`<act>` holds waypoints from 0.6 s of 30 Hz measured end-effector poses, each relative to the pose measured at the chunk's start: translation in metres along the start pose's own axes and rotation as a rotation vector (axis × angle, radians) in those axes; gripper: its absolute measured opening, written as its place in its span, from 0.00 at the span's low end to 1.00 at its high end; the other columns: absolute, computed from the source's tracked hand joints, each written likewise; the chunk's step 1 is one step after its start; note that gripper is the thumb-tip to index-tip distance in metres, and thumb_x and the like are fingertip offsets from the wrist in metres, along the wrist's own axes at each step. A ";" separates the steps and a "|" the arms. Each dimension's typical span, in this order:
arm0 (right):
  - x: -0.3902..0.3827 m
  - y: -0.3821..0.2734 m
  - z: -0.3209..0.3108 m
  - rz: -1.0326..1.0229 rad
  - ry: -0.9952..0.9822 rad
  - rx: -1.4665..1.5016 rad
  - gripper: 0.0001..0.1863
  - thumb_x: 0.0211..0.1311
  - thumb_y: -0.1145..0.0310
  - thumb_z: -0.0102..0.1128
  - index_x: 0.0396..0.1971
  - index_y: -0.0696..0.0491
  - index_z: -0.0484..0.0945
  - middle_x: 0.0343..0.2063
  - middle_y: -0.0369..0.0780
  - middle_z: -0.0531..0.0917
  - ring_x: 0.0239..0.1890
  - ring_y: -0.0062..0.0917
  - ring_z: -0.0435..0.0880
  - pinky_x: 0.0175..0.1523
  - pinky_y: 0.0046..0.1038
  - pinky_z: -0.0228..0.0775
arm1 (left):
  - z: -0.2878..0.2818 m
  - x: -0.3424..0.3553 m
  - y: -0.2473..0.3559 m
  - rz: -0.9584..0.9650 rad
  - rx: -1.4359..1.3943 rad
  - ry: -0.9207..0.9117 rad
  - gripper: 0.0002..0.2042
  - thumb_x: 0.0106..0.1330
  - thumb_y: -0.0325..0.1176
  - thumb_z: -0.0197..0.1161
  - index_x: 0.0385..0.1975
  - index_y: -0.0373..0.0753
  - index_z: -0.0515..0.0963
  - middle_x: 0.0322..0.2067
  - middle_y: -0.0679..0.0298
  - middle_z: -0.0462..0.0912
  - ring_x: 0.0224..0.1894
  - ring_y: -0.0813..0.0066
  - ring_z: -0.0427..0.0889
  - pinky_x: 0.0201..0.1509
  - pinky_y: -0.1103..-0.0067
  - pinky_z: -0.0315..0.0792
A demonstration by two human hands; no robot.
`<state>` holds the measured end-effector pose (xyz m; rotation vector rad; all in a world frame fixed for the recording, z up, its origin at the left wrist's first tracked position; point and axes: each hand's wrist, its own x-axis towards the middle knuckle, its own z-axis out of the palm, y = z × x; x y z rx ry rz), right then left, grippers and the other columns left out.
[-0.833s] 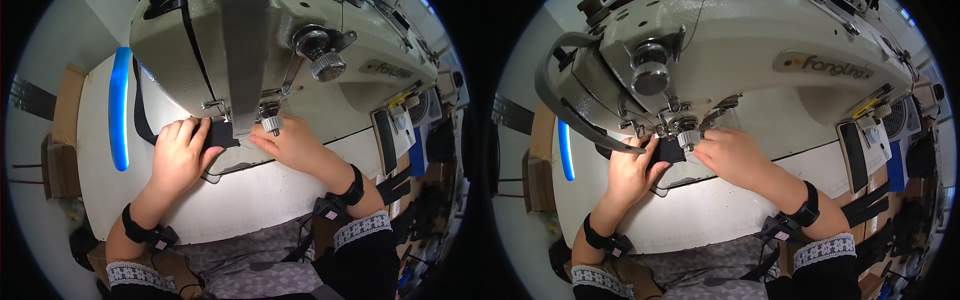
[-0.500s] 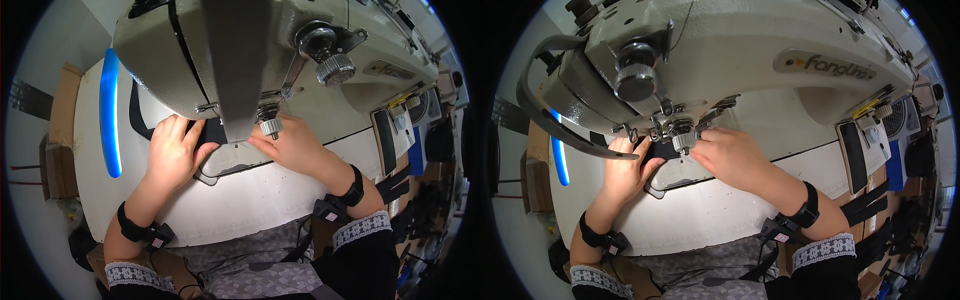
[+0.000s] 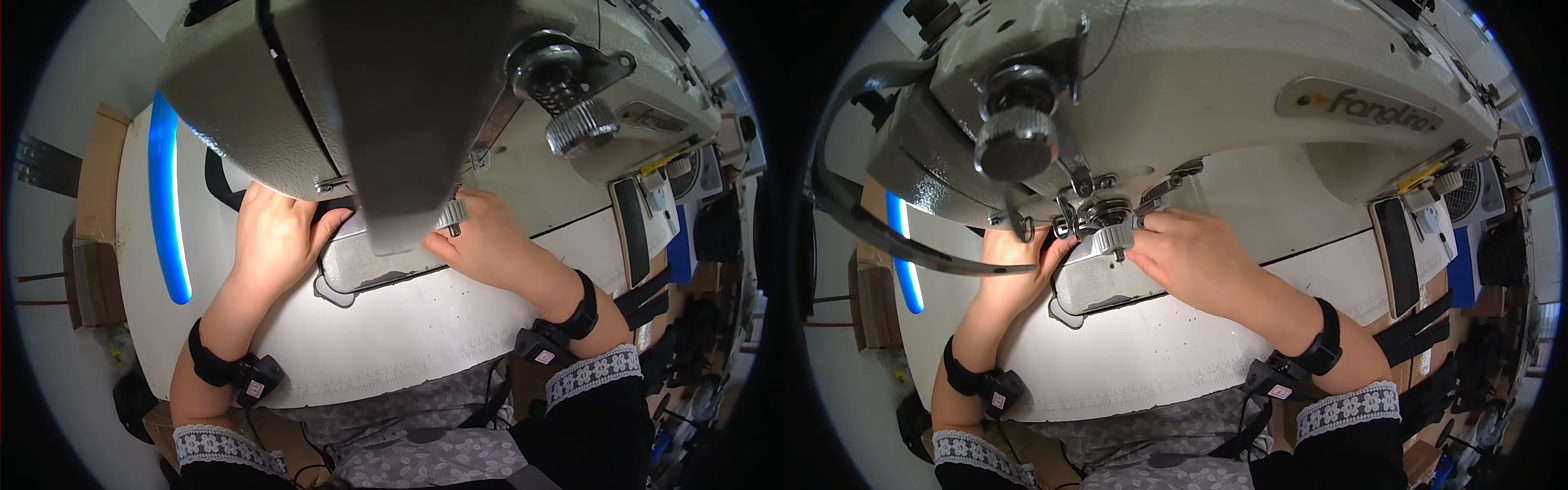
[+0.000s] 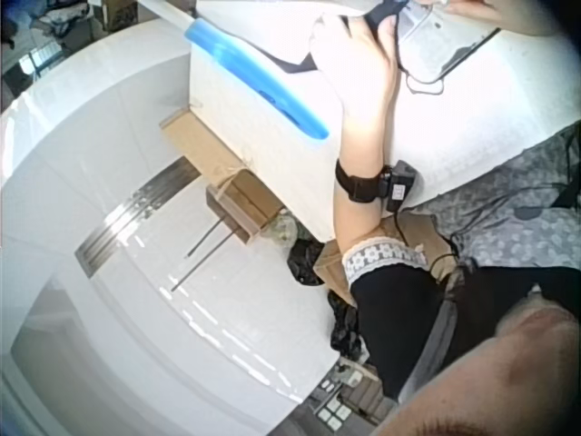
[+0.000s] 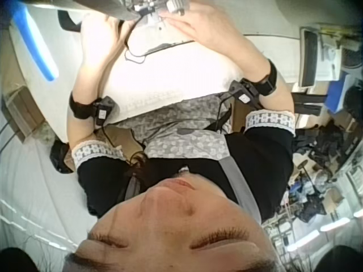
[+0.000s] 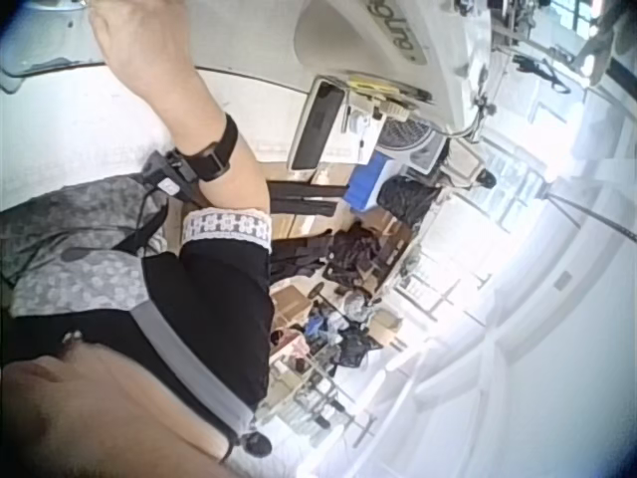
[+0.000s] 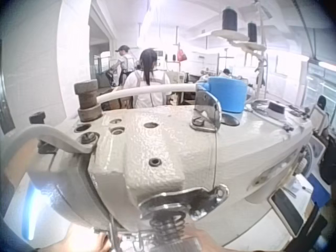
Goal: The person sews black fabric strips using an industrial sewing machine. They feed the strips under the needle, guide them with both hands, and occasionally trim excess material. The workspace includes a table with stacked fabric and a fan.
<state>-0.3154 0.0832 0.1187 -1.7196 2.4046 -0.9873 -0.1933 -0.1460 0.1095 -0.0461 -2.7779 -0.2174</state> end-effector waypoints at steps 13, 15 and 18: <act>-0.002 0.005 0.006 -0.174 0.005 -0.214 0.11 0.61 0.59 0.65 0.23 0.50 0.80 0.26 0.34 0.74 0.33 0.27 0.79 0.36 0.30 0.74 | -0.006 0.002 0.000 -0.020 0.095 -0.029 0.14 0.59 0.43 0.71 0.37 0.39 0.86 0.37 0.59 0.83 0.44 0.57 0.79 0.52 0.66 0.70; -0.002 0.005 0.006 -0.177 0.028 -0.216 0.11 0.61 0.60 0.65 0.23 0.49 0.80 0.26 0.34 0.74 0.33 0.27 0.79 0.36 0.30 0.74 | -0.012 -0.002 0.000 -0.018 0.200 -0.033 0.15 0.59 0.43 0.70 0.38 0.38 0.86 0.35 0.61 0.82 0.42 0.61 0.79 0.50 0.68 0.71; -0.005 0.006 0.003 -0.146 0.020 -0.214 0.11 0.61 0.60 0.65 0.23 0.50 0.80 0.25 0.34 0.75 0.33 0.27 0.79 0.36 0.31 0.74 | -0.030 -0.009 0.023 -0.094 0.343 -0.124 0.16 0.60 0.42 0.69 0.41 0.36 0.85 0.32 0.64 0.81 0.38 0.67 0.81 0.46 0.72 0.72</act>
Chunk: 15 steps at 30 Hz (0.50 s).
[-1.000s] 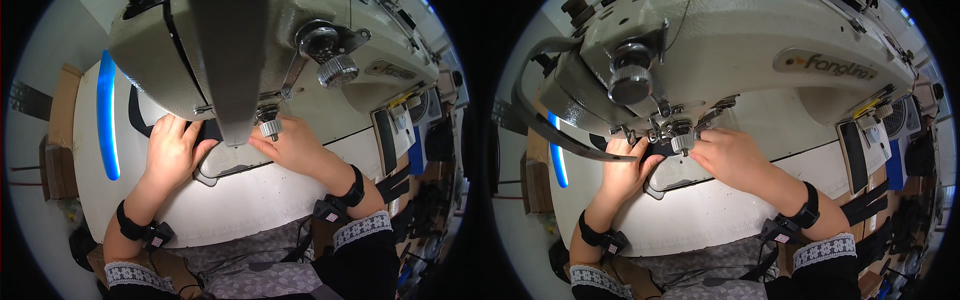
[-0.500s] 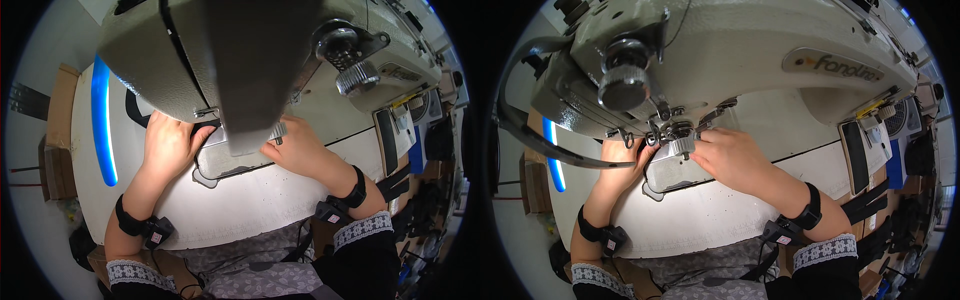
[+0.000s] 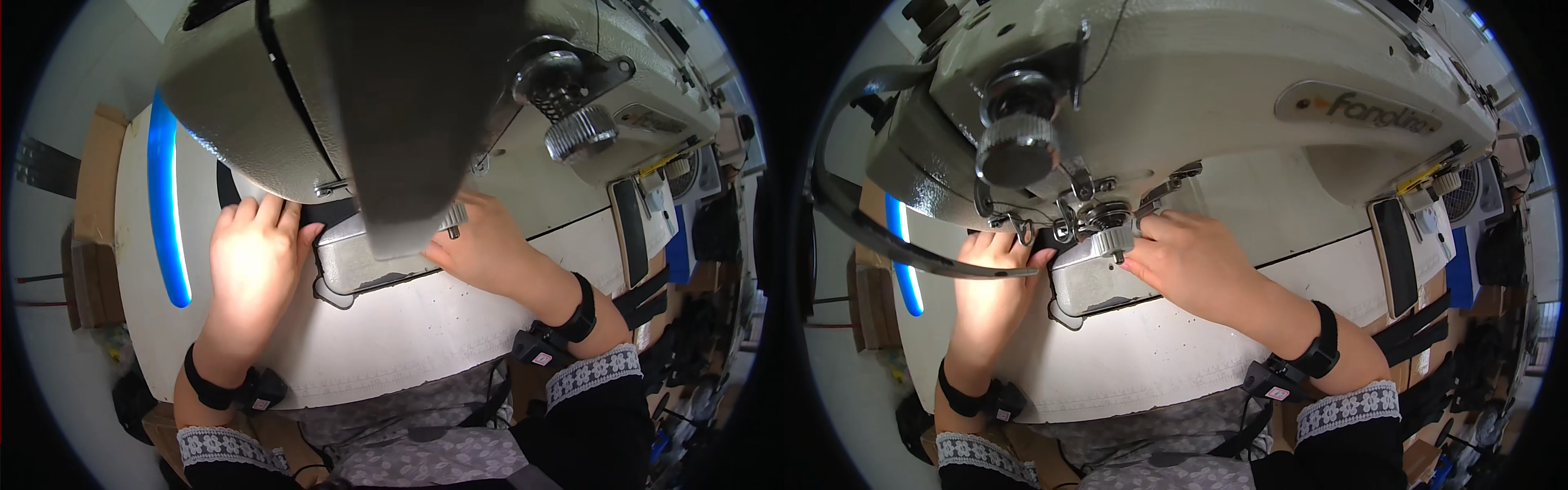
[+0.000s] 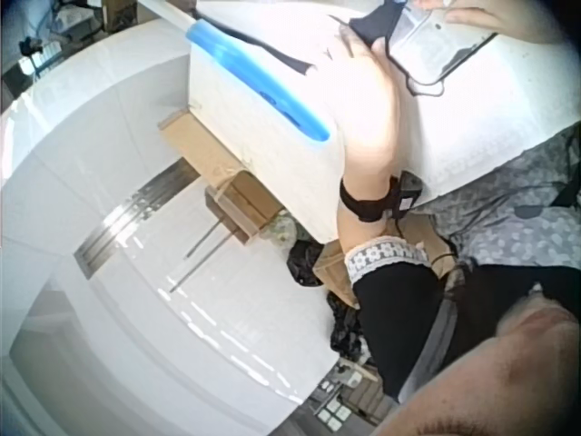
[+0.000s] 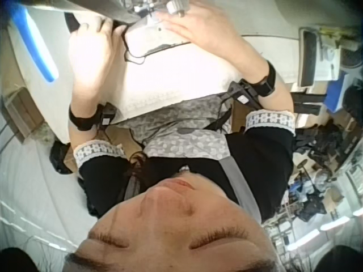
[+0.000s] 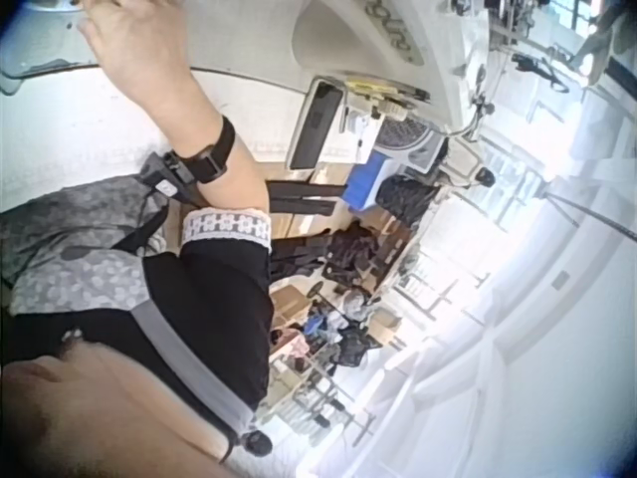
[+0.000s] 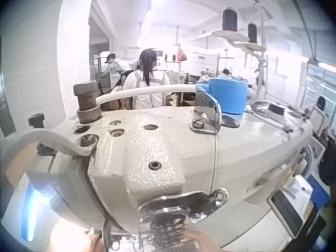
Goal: The person sews black fabric strips using an industrial sewing machine. They feed the strips under the needle, guide them with both hands, and occasionally trim excess material. The workspace includes a table with stacked fabric and a fan.
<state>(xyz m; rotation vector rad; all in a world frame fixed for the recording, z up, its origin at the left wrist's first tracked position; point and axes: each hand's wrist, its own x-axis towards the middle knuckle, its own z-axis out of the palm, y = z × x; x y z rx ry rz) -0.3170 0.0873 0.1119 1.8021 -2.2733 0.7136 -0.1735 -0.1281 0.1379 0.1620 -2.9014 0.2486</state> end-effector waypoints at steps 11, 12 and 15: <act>0.000 -0.001 0.006 0.070 0.020 0.092 0.10 0.62 0.61 0.65 0.25 0.51 0.81 0.25 0.35 0.76 0.33 0.30 0.81 0.37 0.33 0.75 | -0.025 -0.029 0.024 0.234 -0.394 -0.116 0.35 0.60 0.48 0.67 0.62 0.30 0.71 0.54 0.43 0.75 0.55 0.49 0.77 0.60 0.64 0.71; 0.001 -0.002 0.006 0.074 0.024 0.116 0.10 0.62 0.61 0.65 0.25 0.51 0.81 0.25 0.35 0.77 0.33 0.30 0.81 0.37 0.33 0.75 | -0.011 -0.041 0.024 0.213 -0.498 -0.283 0.43 0.60 0.52 0.66 0.70 0.30 0.60 0.70 0.41 0.58 0.71 0.42 0.59 0.73 0.58 0.54; 0.002 0.000 0.001 0.112 -0.113 0.098 0.13 0.65 0.57 0.64 0.43 0.46 0.87 0.33 0.40 0.85 0.34 0.37 0.84 0.38 0.37 0.76 | -0.002 -0.046 0.029 0.233 -0.415 -0.186 0.42 0.60 0.53 0.67 0.66 0.26 0.65 0.68 0.41 0.63 0.73 0.48 0.58 0.75 0.58 0.52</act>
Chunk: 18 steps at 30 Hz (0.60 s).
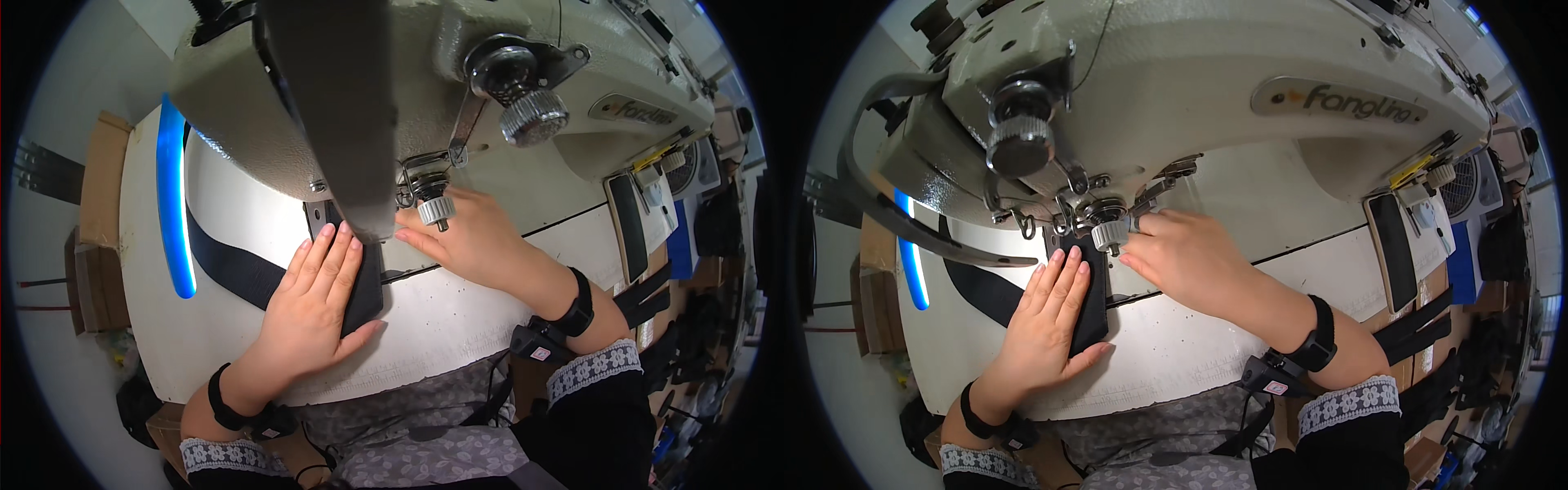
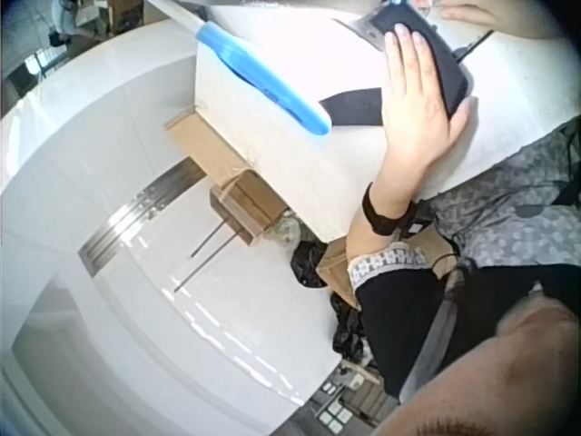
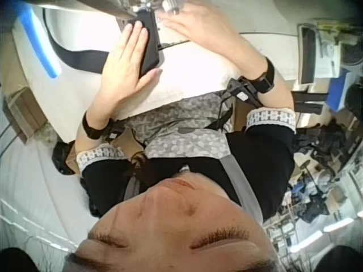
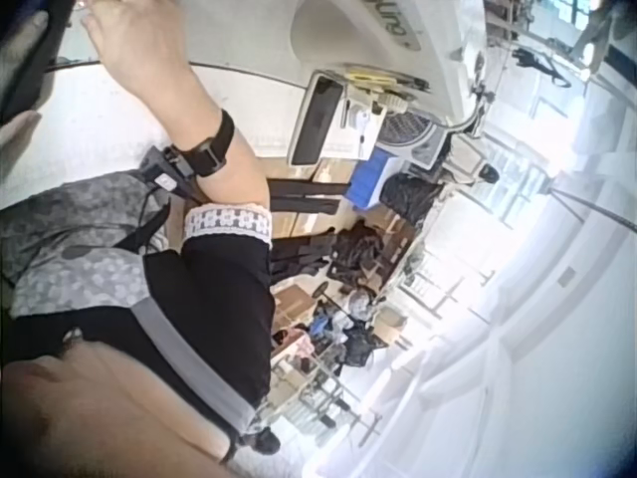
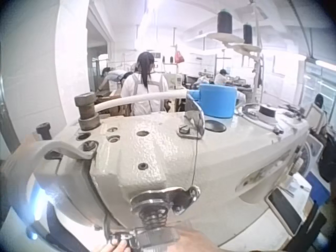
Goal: The person sews black fabric strips using an industrial sewing machine. They feed the strips under the needle, guide them with both hands, and occasionally trim excess material. The workspace includes a table with stacked fabric and a fan.
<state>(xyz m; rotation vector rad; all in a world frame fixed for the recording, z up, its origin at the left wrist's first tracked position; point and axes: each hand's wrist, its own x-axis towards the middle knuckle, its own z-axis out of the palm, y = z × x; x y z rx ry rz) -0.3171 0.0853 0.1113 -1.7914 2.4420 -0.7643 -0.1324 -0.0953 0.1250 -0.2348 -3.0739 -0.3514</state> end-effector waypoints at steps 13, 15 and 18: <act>-0.001 0.001 0.002 0.009 0.032 0.018 0.13 0.65 0.57 0.64 0.46 0.42 0.87 0.36 0.40 0.86 0.34 0.36 0.84 0.38 0.36 0.77 | 0.006 0.017 0.004 -0.039 0.147 0.038 0.42 0.62 0.53 0.59 0.68 0.23 0.60 0.66 0.39 0.65 0.70 0.45 0.64 0.75 0.52 0.48; -0.002 0.000 0.002 0.011 0.031 0.009 0.13 0.65 0.57 0.63 0.46 0.42 0.87 0.36 0.40 0.86 0.34 0.35 0.84 0.39 0.36 0.77 | 0.005 0.020 0.001 -0.020 0.139 0.053 0.41 0.62 0.53 0.59 0.67 0.23 0.62 0.64 0.39 0.68 0.68 0.45 0.66 0.74 0.52 0.50; -0.001 -0.001 0.000 0.014 0.030 0.003 0.12 0.65 0.57 0.64 0.44 0.43 0.87 0.35 0.39 0.86 0.34 0.35 0.84 0.40 0.35 0.77 | 0.003 0.021 -0.001 -0.008 0.131 0.073 0.40 0.62 0.53 0.59 0.65 0.23 0.65 0.62 0.40 0.70 0.67 0.45 0.67 0.73 0.52 0.52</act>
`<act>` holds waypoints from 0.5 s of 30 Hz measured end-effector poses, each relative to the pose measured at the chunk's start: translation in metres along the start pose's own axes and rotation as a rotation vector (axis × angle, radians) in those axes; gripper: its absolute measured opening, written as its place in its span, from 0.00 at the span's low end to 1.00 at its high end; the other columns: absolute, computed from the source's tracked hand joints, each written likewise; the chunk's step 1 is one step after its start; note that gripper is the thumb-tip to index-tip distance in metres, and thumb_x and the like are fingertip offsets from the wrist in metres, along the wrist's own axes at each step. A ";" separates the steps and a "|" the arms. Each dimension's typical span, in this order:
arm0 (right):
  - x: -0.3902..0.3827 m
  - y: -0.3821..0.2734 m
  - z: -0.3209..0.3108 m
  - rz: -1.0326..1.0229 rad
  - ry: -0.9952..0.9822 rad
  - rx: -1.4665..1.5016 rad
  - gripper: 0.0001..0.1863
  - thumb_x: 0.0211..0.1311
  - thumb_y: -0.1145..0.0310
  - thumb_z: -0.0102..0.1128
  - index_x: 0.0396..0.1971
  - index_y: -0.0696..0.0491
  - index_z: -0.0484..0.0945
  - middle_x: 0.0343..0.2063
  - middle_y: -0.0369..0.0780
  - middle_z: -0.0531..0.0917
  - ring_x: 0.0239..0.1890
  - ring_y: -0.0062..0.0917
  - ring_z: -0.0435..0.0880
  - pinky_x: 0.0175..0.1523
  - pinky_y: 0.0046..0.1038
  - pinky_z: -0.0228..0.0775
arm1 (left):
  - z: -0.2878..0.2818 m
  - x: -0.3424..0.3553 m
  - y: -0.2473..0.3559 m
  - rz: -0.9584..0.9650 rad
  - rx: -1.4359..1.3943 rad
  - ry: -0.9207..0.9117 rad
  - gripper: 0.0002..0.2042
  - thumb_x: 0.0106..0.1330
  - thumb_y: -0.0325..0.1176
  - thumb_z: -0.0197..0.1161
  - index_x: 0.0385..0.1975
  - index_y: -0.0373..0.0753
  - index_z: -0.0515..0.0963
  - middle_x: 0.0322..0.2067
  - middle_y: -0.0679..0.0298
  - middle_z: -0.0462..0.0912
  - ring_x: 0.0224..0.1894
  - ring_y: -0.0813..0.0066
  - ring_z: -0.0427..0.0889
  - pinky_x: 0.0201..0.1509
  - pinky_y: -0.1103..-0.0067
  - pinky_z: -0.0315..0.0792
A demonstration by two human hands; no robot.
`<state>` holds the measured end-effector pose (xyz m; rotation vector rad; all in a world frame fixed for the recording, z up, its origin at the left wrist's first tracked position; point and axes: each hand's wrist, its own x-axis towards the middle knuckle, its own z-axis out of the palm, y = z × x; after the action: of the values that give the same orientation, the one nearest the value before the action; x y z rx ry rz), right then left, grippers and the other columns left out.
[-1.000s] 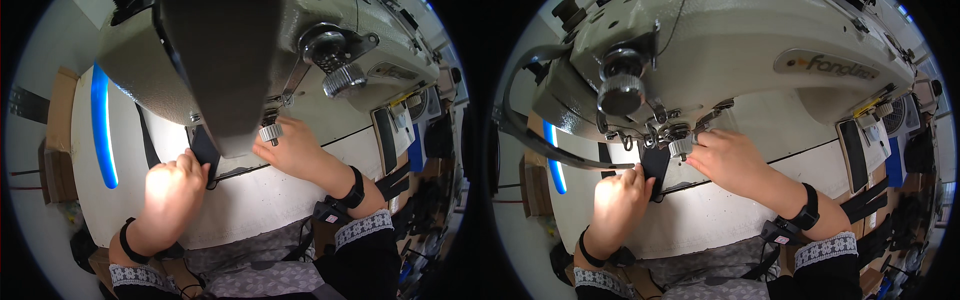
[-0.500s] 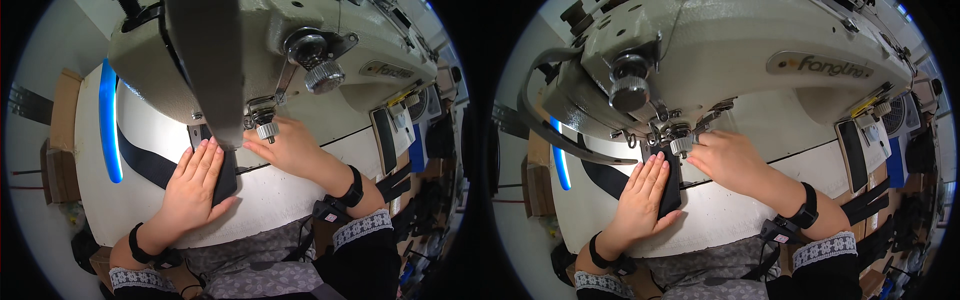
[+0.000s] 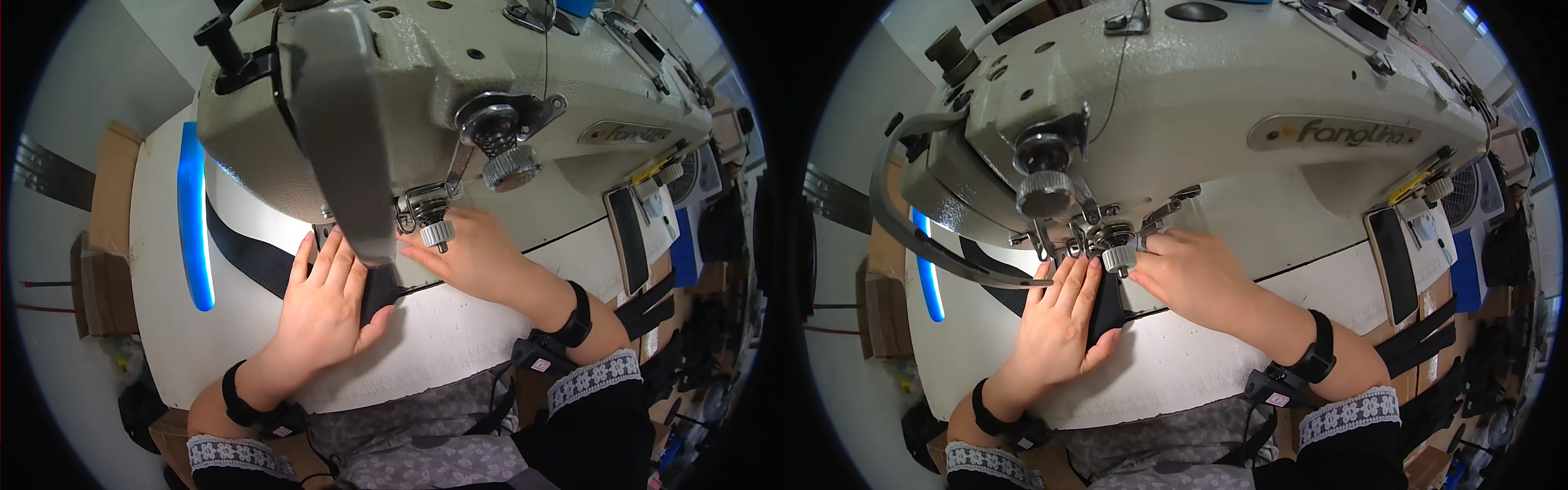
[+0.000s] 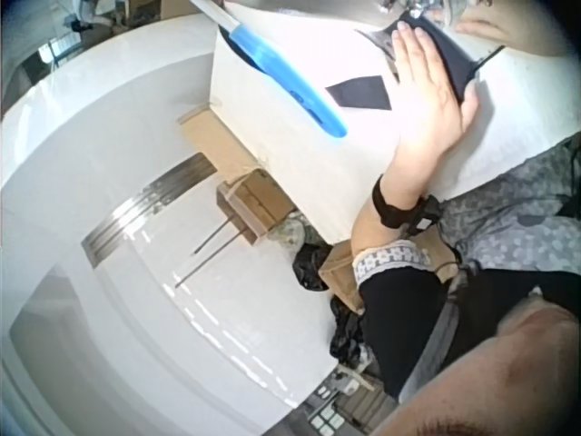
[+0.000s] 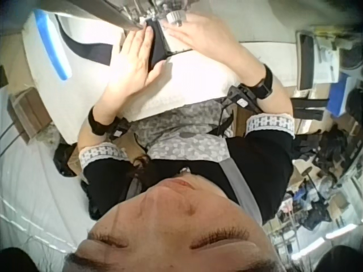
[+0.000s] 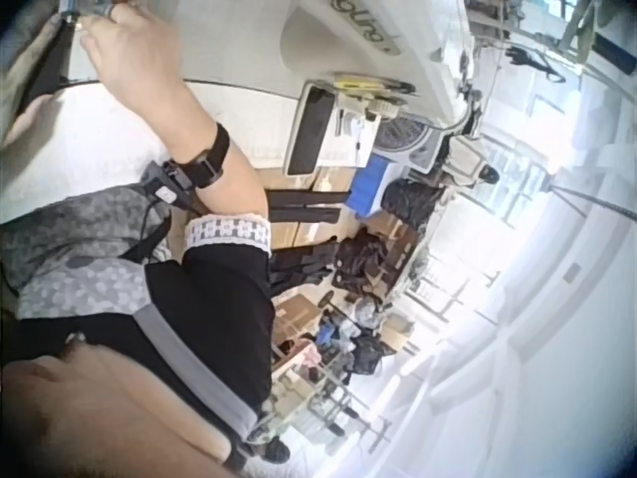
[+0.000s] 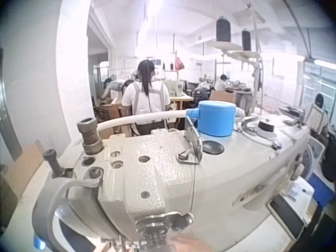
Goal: The person sews black fabric strips using an industrial sewing machine. They feed the strips under the needle, guide them with both hands, and occasionally trim excess material. The workspace includes a table with stacked fabric and a fan.
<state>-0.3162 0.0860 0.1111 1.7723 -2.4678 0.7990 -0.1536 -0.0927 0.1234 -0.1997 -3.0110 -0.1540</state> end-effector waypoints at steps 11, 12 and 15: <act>0.004 -0.008 -0.004 -0.021 -0.009 -0.008 0.13 0.63 0.60 0.63 0.21 0.51 0.81 0.27 0.35 0.77 0.33 0.30 0.82 0.37 0.34 0.75 | -0.003 -0.001 -0.007 -0.005 -0.021 0.087 0.38 0.60 0.53 0.62 0.61 0.23 0.70 0.60 0.40 0.72 0.66 0.47 0.70 0.73 0.54 0.56; 0.004 -0.007 -0.004 -0.029 0.007 -0.014 0.14 0.63 0.60 0.63 0.20 0.51 0.81 0.27 0.35 0.77 0.33 0.31 0.81 0.37 0.33 0.75 | -0.003 0.001 -0.008 -0.012 -0.035 0.088 0.38 0.60 0.53 0.62 0.60 0.24 0.70 0.61 0.40 0.72 0.66 0.49 0.70 0.72 0.54 0.57; 0.002 -0.003 0.001 -0.034 0.046 -0.027 0.18 0.64 0.58 0.63 0.17 0.51 0.81 0.25 0.35 0.76 0.32 0.31 0.81 0.37 0.33 0.74 | -0.003 0.002 -0.008 0.001 -0.089 0.077 0.37 0.59 0.53 0.62 0.58 0.24 0.71 0.61 0.41 0.72 0.66 0.49 0.69 0.72 0.56 0.58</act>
<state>-0.3144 0.0828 0.1122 1.7618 -2.4014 0.7906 -0.1566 -0.1008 0.1261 -0.1994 -2.9299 -0.2885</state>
